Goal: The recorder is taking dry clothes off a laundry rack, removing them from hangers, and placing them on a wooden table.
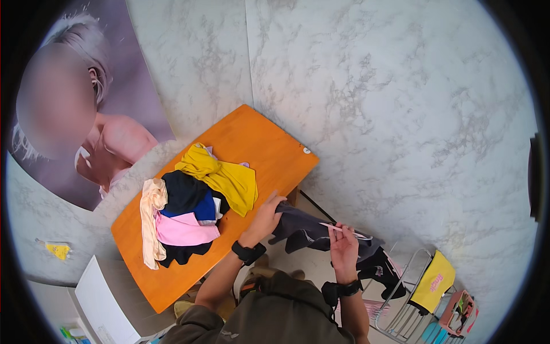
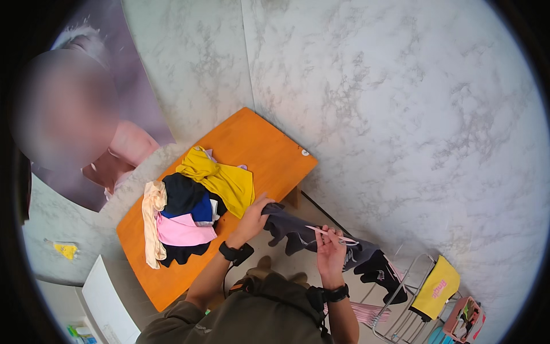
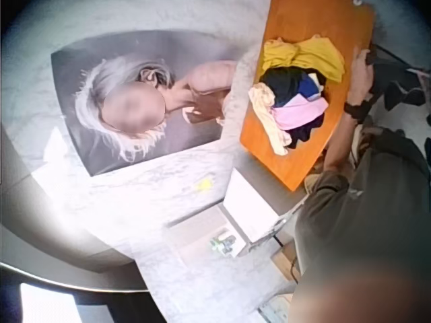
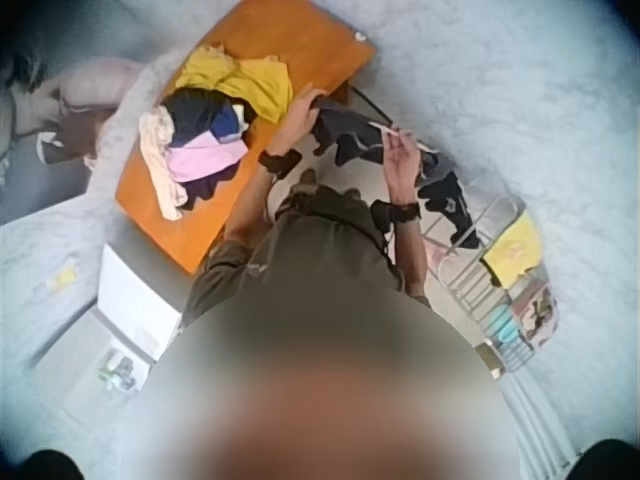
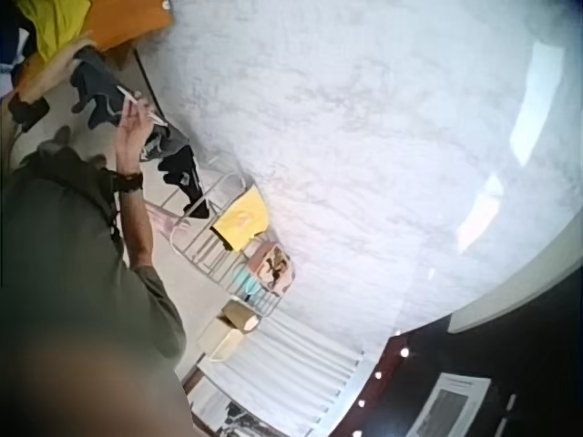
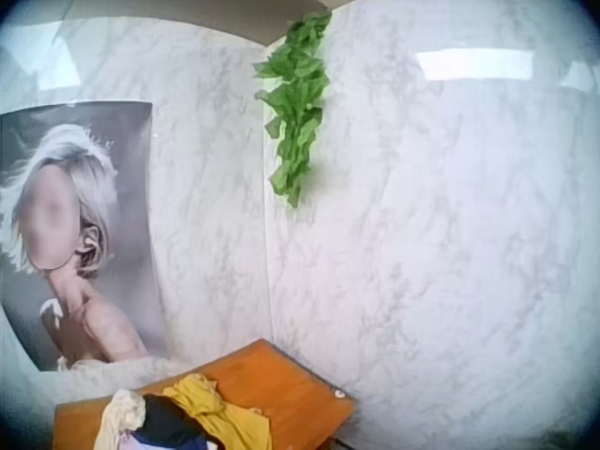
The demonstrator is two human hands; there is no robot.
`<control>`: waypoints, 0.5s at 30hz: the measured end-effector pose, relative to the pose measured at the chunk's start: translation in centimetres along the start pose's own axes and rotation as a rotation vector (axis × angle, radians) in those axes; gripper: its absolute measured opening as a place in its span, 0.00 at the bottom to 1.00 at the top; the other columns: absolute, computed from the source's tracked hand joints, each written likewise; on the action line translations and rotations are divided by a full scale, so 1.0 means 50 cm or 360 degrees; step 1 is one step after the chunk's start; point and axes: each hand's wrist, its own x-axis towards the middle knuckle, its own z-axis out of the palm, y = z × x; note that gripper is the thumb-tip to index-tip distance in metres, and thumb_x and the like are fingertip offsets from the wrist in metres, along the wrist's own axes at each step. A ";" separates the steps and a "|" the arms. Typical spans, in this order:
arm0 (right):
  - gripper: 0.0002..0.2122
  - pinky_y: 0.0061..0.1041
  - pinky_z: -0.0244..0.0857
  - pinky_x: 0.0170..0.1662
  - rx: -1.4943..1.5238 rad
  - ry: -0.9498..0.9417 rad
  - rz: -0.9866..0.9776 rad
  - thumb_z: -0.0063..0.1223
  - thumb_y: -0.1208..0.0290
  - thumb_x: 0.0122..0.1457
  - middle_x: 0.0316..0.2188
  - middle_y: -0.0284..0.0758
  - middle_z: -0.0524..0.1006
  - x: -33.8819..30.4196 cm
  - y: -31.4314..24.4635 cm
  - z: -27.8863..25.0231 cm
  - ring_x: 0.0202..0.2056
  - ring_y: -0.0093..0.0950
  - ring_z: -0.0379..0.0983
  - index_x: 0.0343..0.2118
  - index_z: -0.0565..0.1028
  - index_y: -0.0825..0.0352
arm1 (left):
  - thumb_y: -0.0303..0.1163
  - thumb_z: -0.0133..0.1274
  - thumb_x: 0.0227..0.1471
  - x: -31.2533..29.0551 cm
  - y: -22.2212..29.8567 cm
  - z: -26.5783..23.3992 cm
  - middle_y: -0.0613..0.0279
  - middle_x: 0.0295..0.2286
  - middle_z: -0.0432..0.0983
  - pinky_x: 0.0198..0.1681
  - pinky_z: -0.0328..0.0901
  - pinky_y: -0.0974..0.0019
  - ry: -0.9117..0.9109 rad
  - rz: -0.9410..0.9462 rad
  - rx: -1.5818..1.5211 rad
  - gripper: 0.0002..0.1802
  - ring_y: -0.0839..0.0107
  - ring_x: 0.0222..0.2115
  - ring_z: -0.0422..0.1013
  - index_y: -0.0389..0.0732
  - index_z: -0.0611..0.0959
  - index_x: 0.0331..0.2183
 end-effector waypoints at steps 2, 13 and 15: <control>0.07 0.37 0.59 0.55 -0.0044 -0.0051 -0.0012 0.47 0.83 0.51 0.28 0.30 0.71 0.008 -0.003 -0.004 0.41 0.27 0.69 0.26 0.64 0.63 | 0.14 0.45 0.38 -0.007 -0.006 0.000 0.46 0.41 0.68 0.52 0.56 0.62 -0.0002 -0.0078 -0.0086 0.22 0.46 0.47 0.62 0.37 0.72 0.41; 0.09 0.38 0.63 0.50 -0.0139 -0.0223 0.0101 0.44 0.85 0.45 0.30 0.31 0.69 0.037 -0.121 -0.037 0.32 0.26 0.70 0.28 0.65 0.65 | 0.13 0.38 0.37 -0.009 -0.005 -0.042 0.64 0.31 0.74 0.40 0.61 0.75 -0.0785 -0.0248 -0.0884 0.19 0.79 0.34 0.68 0.30 0.76 0.35; 0.10 0.37 0.66 0.48 -0.0111 -0.0208 0.0101 0.45 0.83 0.43 0.30 0.33 0.69 0.034 -0.141 -0.038 0.30 0.26 0.71 0.31 0.66 0.66 | 0.13 0.39 0.37 -0.006 0.006 -0.042 0.65 0.30 0.74 0.39 0.61 0.76 -0.0883 -0.0293 -0.1081 0.18 0.80 0.33 0.67 0.30 0.75 0.35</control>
